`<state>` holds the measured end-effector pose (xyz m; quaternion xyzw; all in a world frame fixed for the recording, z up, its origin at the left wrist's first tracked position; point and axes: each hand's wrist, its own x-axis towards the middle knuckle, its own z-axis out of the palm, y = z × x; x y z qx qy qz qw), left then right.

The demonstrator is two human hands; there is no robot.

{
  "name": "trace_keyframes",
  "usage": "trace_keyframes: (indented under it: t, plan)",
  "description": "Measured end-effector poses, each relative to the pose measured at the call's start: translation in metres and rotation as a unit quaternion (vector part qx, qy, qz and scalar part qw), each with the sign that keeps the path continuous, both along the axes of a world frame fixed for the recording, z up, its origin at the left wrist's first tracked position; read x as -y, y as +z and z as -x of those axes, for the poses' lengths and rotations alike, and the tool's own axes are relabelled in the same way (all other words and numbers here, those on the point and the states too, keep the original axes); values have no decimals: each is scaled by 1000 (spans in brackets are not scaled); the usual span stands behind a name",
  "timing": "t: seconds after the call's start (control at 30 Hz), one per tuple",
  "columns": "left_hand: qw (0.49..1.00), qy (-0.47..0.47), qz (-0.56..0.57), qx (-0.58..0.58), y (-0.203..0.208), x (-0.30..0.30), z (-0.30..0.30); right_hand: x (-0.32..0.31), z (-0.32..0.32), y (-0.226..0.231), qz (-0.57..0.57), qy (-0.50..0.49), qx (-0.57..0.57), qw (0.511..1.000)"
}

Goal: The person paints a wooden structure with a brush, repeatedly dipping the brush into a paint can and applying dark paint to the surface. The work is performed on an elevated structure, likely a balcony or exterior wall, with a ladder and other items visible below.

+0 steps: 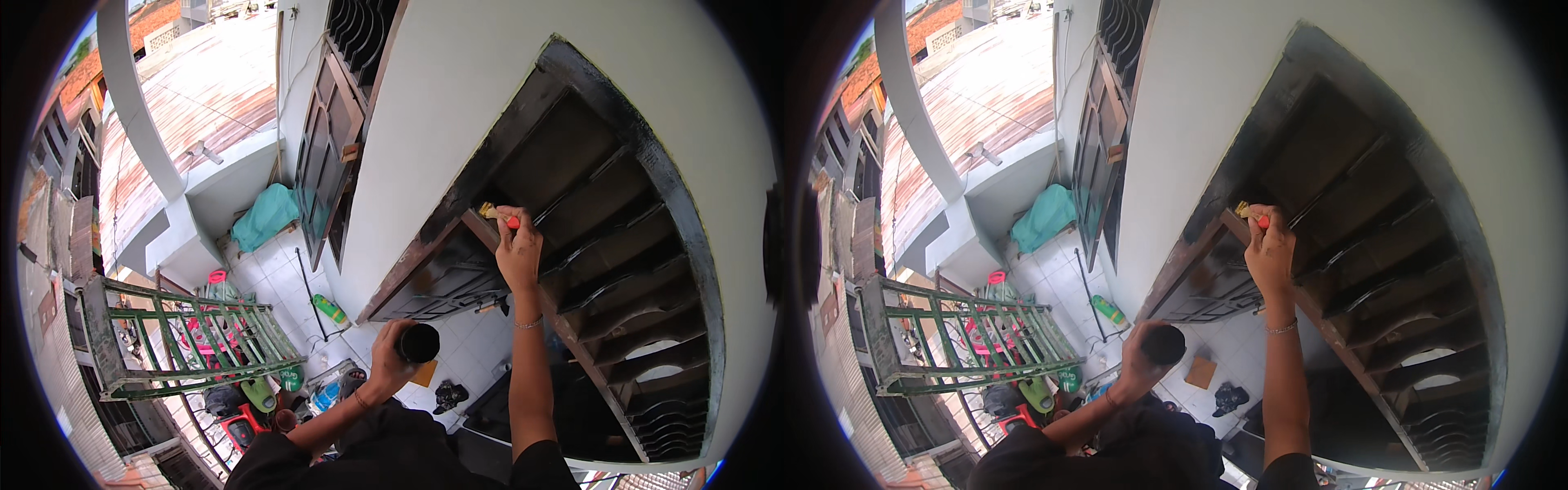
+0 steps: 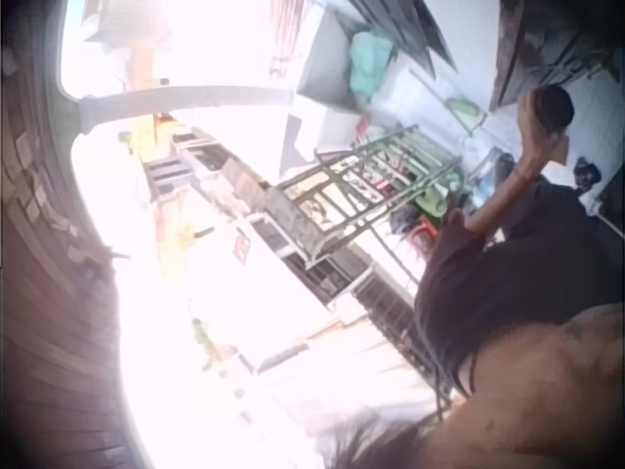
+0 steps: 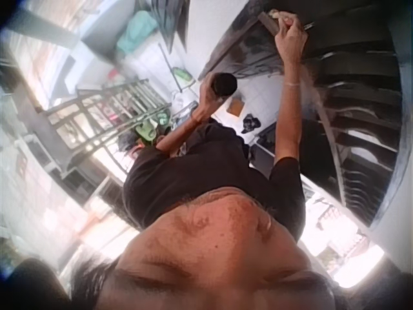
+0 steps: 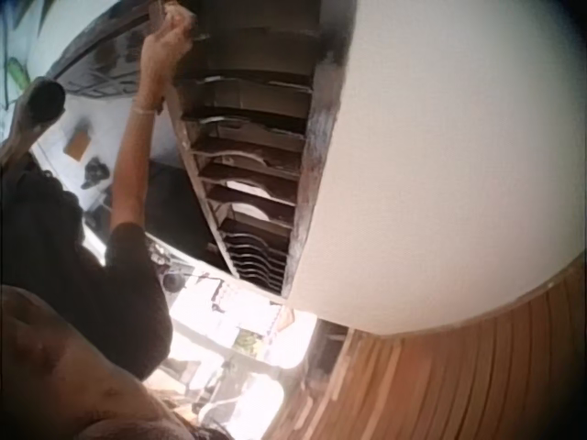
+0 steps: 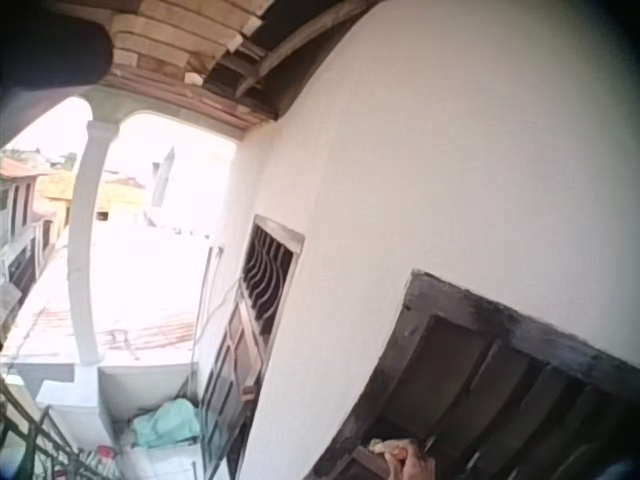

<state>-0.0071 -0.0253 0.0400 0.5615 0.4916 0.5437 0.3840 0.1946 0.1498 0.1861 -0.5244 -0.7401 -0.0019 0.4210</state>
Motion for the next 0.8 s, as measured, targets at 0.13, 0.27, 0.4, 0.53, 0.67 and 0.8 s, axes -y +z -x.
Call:
trace_keyframes:
  t: [0.13,0.27,0.4,0.53,0.67,0.8]
  plan:
    - [1000,-5,-8,-2,8,-6,-5,-25,-10,13,-29,-91,-46,994]
    - [1000,-14,5,7,12,-2,-6,-20,-1,4,20,-52,-16,998]
    - [1000,-7,-6,-5,10,-5,-2,-9,2,31,2,-83,-12,996]
    - [999,2,-26,-26,12,-12,-7,-35,-8,23,-24,-101,-39,994]
    - [998,16,-38,-42,10,-12,-10,-12,-1,18,32,-45,-26,998]
    - [999,3,-39,-33,19,-16,-11,-22,-12,38,-5,-82,-92,992]
